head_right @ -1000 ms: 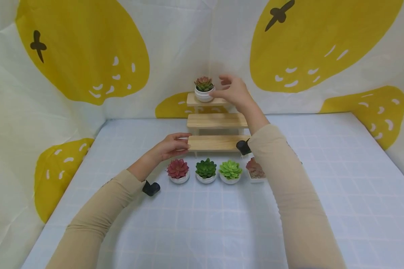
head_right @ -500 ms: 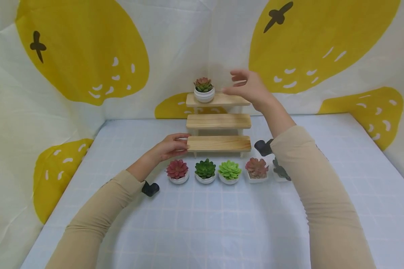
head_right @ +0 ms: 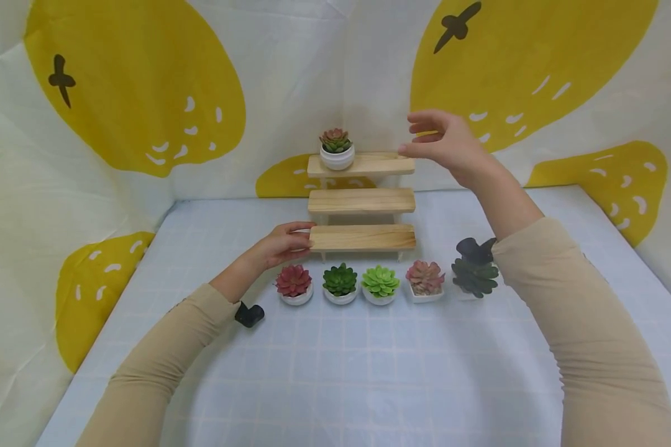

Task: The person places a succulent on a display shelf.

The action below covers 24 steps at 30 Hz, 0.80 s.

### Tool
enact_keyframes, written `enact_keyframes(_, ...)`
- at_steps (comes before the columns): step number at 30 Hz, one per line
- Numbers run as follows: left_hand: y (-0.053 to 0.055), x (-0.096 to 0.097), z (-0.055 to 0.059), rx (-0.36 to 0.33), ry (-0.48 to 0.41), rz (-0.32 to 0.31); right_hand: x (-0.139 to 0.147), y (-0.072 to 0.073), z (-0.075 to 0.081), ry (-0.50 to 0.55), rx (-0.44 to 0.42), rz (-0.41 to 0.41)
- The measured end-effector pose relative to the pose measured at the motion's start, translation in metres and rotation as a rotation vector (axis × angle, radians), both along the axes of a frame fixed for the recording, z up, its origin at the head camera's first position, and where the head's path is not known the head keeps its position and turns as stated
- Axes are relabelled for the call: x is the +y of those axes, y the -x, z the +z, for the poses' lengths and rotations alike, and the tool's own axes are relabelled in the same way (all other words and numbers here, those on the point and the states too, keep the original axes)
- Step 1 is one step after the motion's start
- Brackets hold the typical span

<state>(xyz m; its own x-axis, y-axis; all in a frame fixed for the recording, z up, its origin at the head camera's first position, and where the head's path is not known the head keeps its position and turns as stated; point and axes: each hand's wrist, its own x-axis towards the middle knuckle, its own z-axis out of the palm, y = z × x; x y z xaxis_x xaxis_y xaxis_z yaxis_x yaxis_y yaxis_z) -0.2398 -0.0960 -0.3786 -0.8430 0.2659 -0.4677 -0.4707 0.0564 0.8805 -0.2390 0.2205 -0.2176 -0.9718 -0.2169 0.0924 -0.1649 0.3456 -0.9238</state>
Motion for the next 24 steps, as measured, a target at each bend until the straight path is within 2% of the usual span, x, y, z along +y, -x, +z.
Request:
enact_keyframes(14, 0.001, 0.001, -0.002, 0.002, -0.002, 0.010, 0.053, -0.026, -0.010, 0.004, -0.004, 0.000)
enact_keyframes(19, 0.002, 0.001, -0.003, 0.005, -0.005, 0.002, 0.075, -0.036, -0.016, -0.048, -0.015, 0.008)
enact_keyframes(24, 0.002, 0.000, -0.004, 0.004, -0.010, -0.002, 0.092, -0.045, -0.023, -0.072, 0.016, 0.046)
